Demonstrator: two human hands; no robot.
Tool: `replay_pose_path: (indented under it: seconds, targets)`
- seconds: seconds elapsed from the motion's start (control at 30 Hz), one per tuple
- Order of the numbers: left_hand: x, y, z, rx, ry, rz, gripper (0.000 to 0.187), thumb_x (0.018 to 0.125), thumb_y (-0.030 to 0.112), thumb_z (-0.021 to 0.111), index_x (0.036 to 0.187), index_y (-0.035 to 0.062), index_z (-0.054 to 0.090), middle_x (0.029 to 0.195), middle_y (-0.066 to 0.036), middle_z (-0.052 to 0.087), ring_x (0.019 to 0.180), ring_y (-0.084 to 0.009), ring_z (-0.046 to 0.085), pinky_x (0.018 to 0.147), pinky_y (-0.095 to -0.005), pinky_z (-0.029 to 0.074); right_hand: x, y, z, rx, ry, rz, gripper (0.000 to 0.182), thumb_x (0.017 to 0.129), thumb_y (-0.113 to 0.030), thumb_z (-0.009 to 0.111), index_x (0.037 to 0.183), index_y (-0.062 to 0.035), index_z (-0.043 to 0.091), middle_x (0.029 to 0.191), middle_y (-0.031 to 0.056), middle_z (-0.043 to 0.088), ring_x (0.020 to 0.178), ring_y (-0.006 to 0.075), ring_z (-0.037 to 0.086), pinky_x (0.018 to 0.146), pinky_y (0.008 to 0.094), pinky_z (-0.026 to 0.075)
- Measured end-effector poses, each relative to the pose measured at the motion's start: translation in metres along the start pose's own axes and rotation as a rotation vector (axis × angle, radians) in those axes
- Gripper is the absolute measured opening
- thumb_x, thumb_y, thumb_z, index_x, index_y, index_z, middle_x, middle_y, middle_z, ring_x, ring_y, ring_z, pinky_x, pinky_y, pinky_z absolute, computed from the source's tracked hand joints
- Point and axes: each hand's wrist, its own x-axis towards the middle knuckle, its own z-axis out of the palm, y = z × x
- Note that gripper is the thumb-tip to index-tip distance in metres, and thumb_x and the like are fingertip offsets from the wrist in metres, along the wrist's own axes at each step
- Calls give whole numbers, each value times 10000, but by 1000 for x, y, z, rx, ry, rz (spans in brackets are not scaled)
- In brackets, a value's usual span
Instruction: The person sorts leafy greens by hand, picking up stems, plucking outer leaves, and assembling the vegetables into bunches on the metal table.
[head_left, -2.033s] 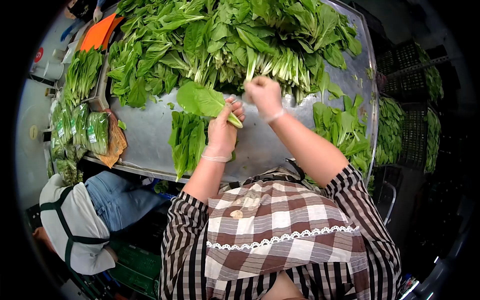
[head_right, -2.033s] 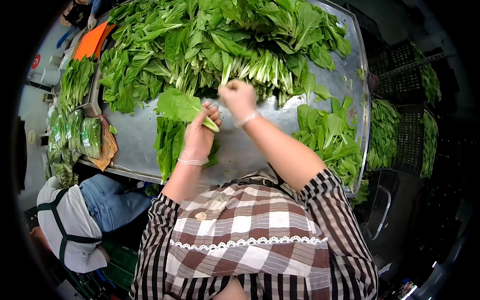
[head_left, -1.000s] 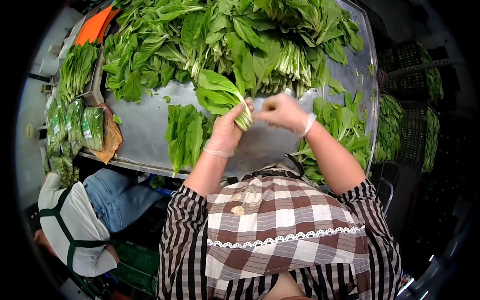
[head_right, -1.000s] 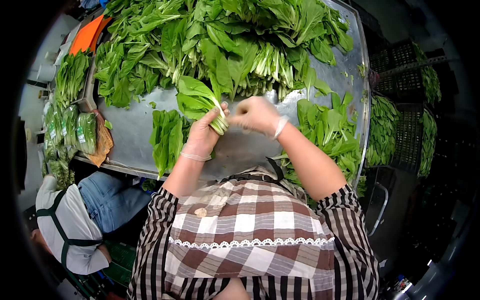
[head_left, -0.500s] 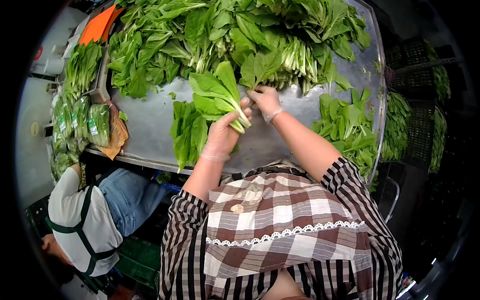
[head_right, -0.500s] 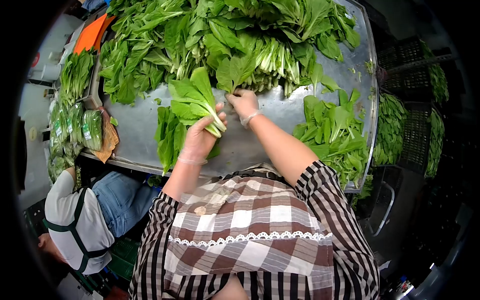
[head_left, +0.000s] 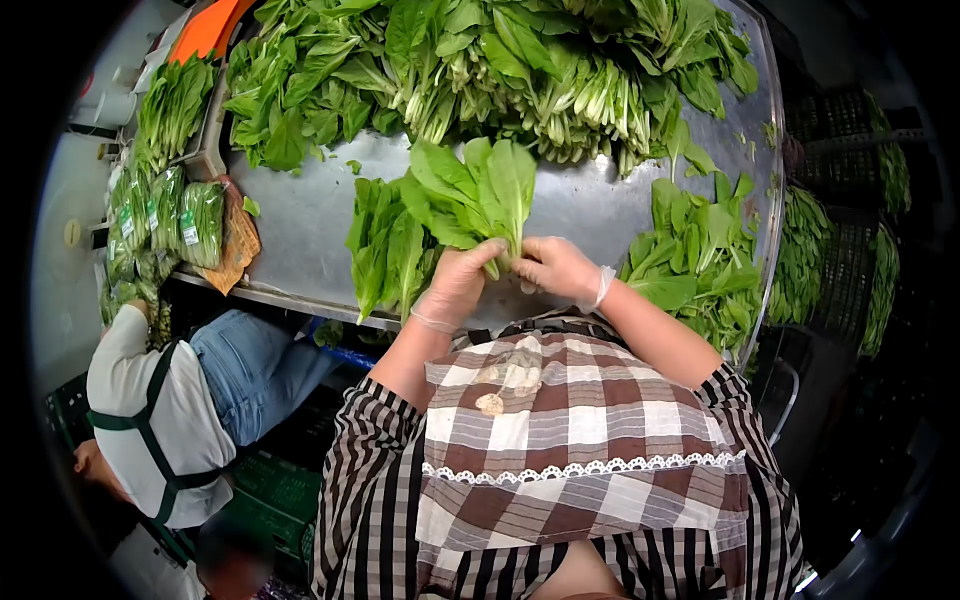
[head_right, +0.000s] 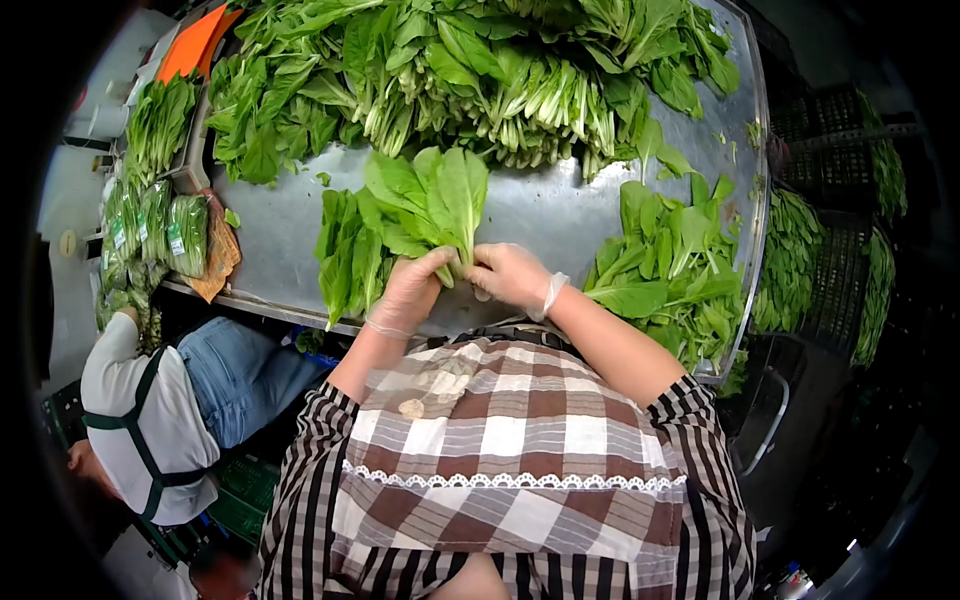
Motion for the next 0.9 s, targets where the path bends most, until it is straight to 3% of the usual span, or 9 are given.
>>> replay_pose_path:
  seconds: [0.1,0.13,0.23,0.43,0.6,0.7,0.73,0.87,0.9]
  targets:
    - [-11,-8,-2,151,-30,-102,418,818,21,697,1216,-16,577,1125,-76,653,1019,-191,619,921,-336,490,-8,-9,6,-340,-64,-142,329,905,-363,620,904,-44,703,773,128,710,741,290,694,683,391,523]
    - [-16,-11,-2,239,7,-124,421,811,25,705,1211,-17,581,1128,-81,651,1013,-184,617,909,-333,493,-10,-15,4,-369,-184,-21,368,888,-417,625,924,-64,723,813,140,711,776,338,682,732,412,521]
    - [-28,-21,-19,543,40,-92,464,780,77,748,1200,-31,582,1097,-113,664,967,-200,631,864,-331,510,-15,6,7,-536,-224,-62,406,881,-439,626,966,-54,723,845,173,706,805,356,677,756,432,516]
    - [-60,-4,-64,1194,77,-62,555,760,201,793,1205,-50,577,1104,-214,686,1010,-319,669,898,-371,519,-17,44,14,-386,-335,26,439,887,-452,607,1006,-46,727,956,208,701,930,349,665,848,423,493]
    - [-86,20,-67,1218,214,-17,520,767,203,807,1193,-25,614,1034,-182,705,900,-245,699,792,-364,552,-17,36,7,-482,-229,89,416,884,-435,623,981,-47,740,966,183,715,921,334,667,831,392,500]
    - [-88,45,-59,1237,368,349,500,761,214,814,1184,16,637,951,-144,693,868,-248,671,808,-368,539,-3,43,0,-329,-211,147,395,876,-421,643,953,-46,740,924,181,717,871,326,676,797,391,508]
    - [-82,47,-71,1507,357,717,584,751,262,824,1237,30,597,1058,-143,633,998,-290,597,926,-404,480,-2,50,0,-300,-174,121,369,861,-397,672,941,-41,733,849,173,714,811,316,681,763,390,514]
    - [-69,44,-61,1707,377,845,791,729,327,828,1353,9,460,1338,-184,456,1233,-368,418,1064,-469,333,3,47,8,-318,100,95,341,836,-377,699,904,-44,723,808,159,706,776,305,681,736,391,516]
    - [-71,40,-46,1756,346,838,728,741,317,822,1317,13,497,1266,-163,517,1167,-340,473,1019,-456,366,3,37,7,-300,214,142,334,830,-373,703,895,-47,722,815,158,705,778,301,681,731,388,517]
